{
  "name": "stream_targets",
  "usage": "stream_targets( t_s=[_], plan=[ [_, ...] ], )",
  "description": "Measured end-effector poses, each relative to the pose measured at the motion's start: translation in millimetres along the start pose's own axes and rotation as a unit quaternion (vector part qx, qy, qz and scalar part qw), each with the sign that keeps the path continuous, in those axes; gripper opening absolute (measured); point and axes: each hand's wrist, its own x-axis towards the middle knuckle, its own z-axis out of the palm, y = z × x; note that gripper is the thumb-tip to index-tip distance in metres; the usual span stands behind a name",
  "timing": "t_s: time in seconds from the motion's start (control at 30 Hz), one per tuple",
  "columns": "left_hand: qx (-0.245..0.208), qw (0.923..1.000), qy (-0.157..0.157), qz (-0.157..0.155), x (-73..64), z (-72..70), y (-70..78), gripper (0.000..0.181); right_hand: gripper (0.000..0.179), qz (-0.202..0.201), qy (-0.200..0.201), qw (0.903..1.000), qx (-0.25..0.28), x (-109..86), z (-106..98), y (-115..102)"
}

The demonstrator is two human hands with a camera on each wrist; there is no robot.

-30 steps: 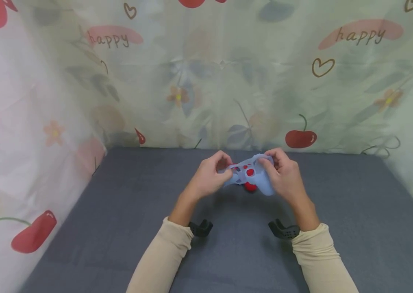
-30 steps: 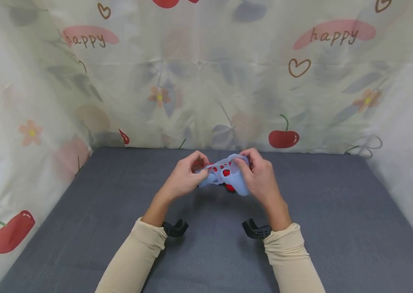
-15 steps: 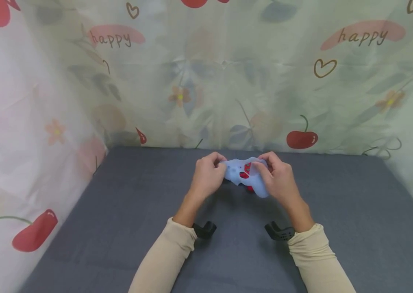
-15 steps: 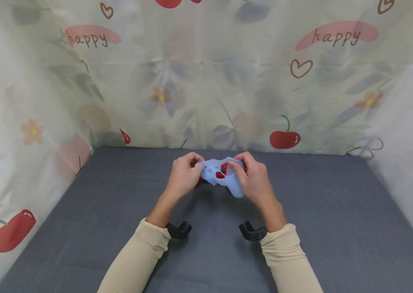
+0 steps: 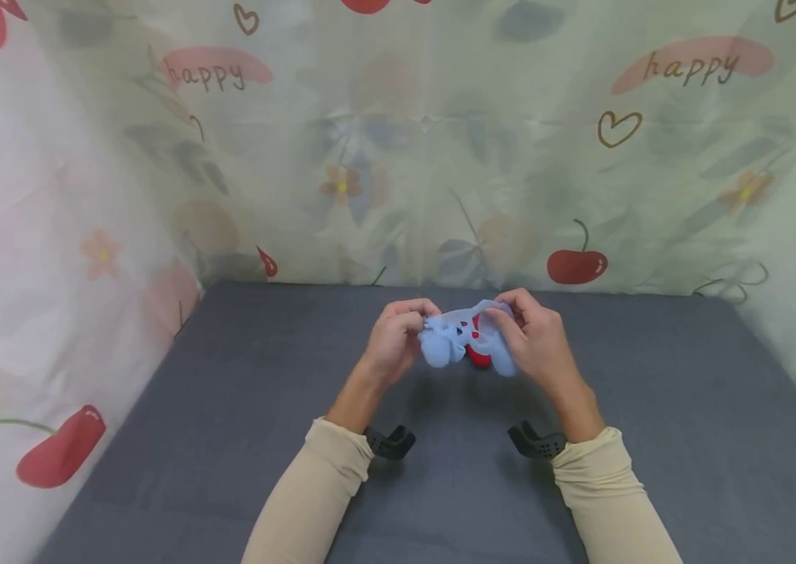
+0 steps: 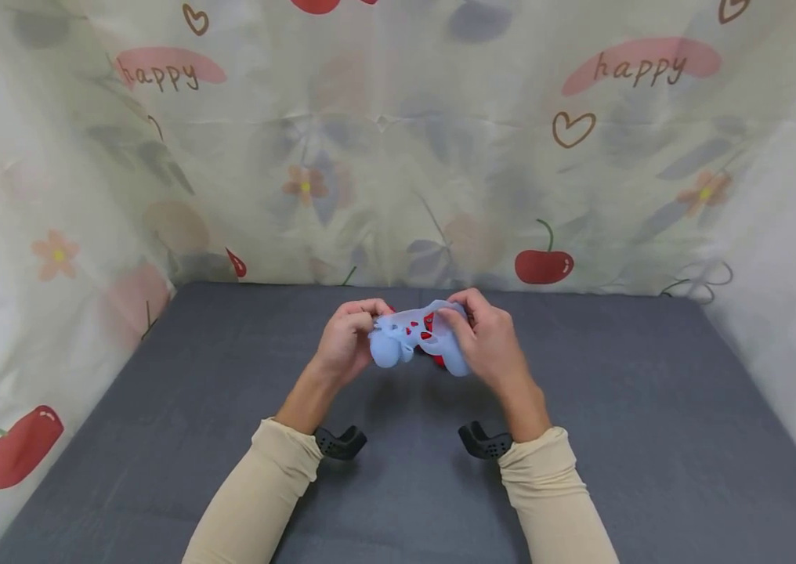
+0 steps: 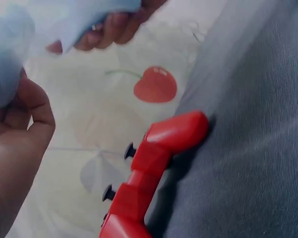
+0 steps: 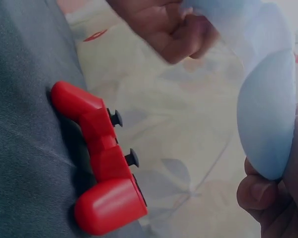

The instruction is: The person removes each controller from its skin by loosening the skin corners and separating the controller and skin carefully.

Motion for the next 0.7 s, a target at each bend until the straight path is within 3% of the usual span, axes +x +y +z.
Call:
stream_targets(
  t_s=[0.13, 0.2, 0.33, 0.4, 0.47, 0.53, 0.7],
  plan=[
    [0.034, 0.9990, -0.027, 0.011, -1.0, -2.8, 1.1, 0.035, 0.019, 0.020, 0.011, 0.9997, 0.012, 0.5, -5.4, 1.1],
    [0.043, 0.9983, -0.037, 0.015, -0.7, -4.1, 1.6, 0.035, 0.018, 0.032, -0.002, 0.9993, 0.017, 0.9, -9.2, 1.9],
    [0.033, 0.9989, -0.033, 0.003, -0.3, -8.6, 2.6, 0.036, 0.022, 0.065, -0.076, 0.9941, 0.042, 2.7, -17.0, 1.8],
    [0.036, 0.9989, -0.027, -0.012, -0.2, -10.6, 4.2, 0.036, 0.025, 0.096, -0.124, 0.9854, 0.065, 3.6, -20.8, 2.5],
    [0.068, 0.9971, -0.025, -0.024, -0.3, -12.3, 6.7, 0.034, 0.029, 0.124, -0.164, 0.9749, 0.085, 4.1, -24.3, 3.3],
    [0.131, 0.9903, -0.018, -0.045, -0.3, -14.1, 9.1, 0.028, 0.031, 0.143, -0.195, 0.9652, 0.099, 4.3, -27.2, 4.9],
    [0.271, 0.9595, -0.010, -0.077, -0.3, -17.6, 14.0, 0.014, 0.030, 0.162, -0.236, 0.9510, 0.118, 3.5, -30.6, 7.2]
  ],
)
